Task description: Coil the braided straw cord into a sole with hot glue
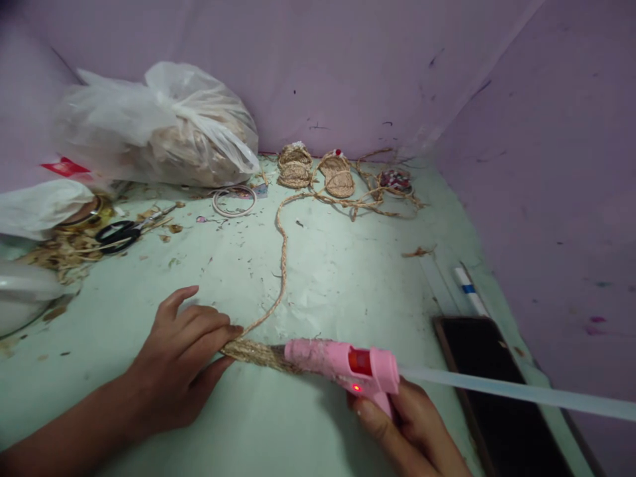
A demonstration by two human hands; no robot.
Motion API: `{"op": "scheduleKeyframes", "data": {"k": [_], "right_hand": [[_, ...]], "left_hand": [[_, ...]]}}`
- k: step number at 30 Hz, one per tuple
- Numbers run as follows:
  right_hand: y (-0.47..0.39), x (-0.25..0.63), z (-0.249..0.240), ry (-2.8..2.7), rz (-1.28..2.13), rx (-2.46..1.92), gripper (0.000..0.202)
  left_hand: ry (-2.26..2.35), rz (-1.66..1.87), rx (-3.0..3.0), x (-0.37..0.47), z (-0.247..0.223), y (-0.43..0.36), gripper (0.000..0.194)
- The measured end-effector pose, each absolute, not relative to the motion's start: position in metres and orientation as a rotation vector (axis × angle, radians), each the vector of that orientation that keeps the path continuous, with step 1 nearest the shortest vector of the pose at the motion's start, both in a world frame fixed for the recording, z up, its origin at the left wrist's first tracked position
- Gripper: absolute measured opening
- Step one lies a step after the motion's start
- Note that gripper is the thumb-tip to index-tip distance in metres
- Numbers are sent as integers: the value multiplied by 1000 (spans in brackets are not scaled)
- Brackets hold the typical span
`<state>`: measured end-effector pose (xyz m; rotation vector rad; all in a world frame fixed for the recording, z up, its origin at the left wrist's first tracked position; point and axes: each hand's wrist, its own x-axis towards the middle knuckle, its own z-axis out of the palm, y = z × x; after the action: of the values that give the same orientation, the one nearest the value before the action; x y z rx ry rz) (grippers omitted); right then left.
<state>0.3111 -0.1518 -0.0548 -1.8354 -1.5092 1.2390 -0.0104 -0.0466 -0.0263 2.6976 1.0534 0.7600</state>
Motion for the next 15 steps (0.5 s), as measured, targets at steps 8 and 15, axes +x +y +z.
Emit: {"op": "scheduleKeyframes", "data": {"k": [8, 15], "right_hand": [[-151, 316, -52, -1496, 1248, -1857, 32], [-147, 302, -34, -1357, 1091, -1856, 28]], "left_hand": [[1060, 776, 2718, -11, -28, -46, 20], [1054, 767, 2735, -11, -26, -46, 23]]}}
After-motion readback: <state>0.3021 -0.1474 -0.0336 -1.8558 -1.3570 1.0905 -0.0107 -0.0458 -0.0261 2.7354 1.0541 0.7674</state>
